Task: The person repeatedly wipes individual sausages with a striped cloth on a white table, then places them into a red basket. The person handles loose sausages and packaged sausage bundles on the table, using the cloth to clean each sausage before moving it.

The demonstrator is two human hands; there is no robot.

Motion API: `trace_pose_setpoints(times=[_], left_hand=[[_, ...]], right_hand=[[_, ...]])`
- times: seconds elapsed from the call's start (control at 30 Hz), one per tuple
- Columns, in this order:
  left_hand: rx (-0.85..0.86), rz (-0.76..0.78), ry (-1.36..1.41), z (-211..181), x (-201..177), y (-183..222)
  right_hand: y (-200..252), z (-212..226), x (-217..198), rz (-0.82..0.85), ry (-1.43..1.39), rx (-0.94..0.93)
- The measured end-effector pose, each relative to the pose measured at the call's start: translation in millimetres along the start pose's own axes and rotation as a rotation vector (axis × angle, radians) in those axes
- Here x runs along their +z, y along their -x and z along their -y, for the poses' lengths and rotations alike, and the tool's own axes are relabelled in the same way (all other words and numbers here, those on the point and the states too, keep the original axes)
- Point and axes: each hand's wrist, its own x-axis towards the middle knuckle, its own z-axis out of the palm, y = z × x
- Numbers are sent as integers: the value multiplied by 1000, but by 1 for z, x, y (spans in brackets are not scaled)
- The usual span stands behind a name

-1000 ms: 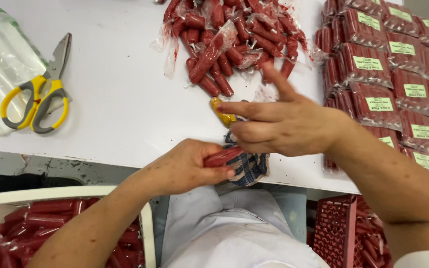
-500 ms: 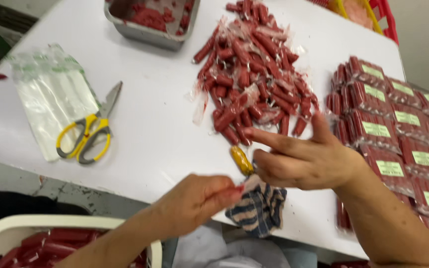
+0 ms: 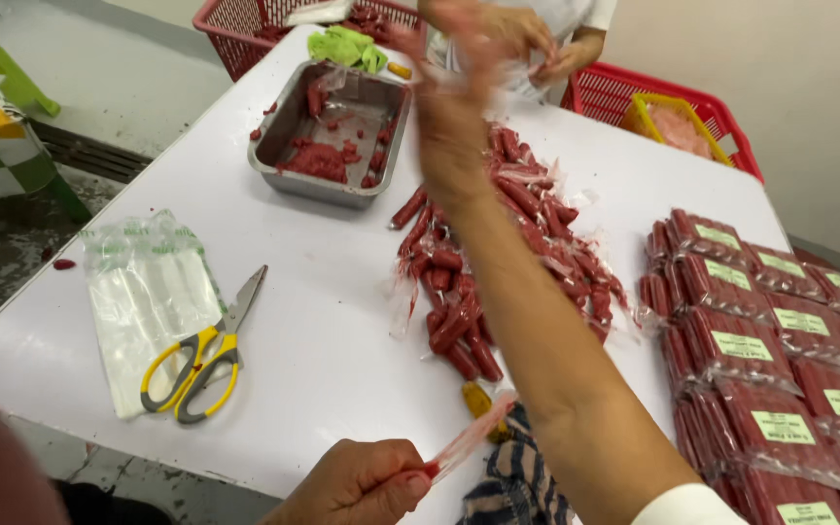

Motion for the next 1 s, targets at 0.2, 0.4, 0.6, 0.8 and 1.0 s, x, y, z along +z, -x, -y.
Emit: trace_pose_setpoints(times=[0.2, 0.4, 0.6, 0.8, 1.0], left_hand=[[-25, -280, 458, 37, 12, 4], [5, -268, 703, 15, 25, -36], [-35, -100, 828, 30, 77, -69], [357, -297, 125, 22, 74, -64], [435, -437, 535, -10, 120, -121]], right_hand=[[72, 16, -53, 926, 1133, 853], [222, 162, -92, 517, 50, 968], [237, 223, -67, 29, -268, 878], [241, 237, -101, 230, 116, 814], [268, 241, -120, 354, 402, 970]])
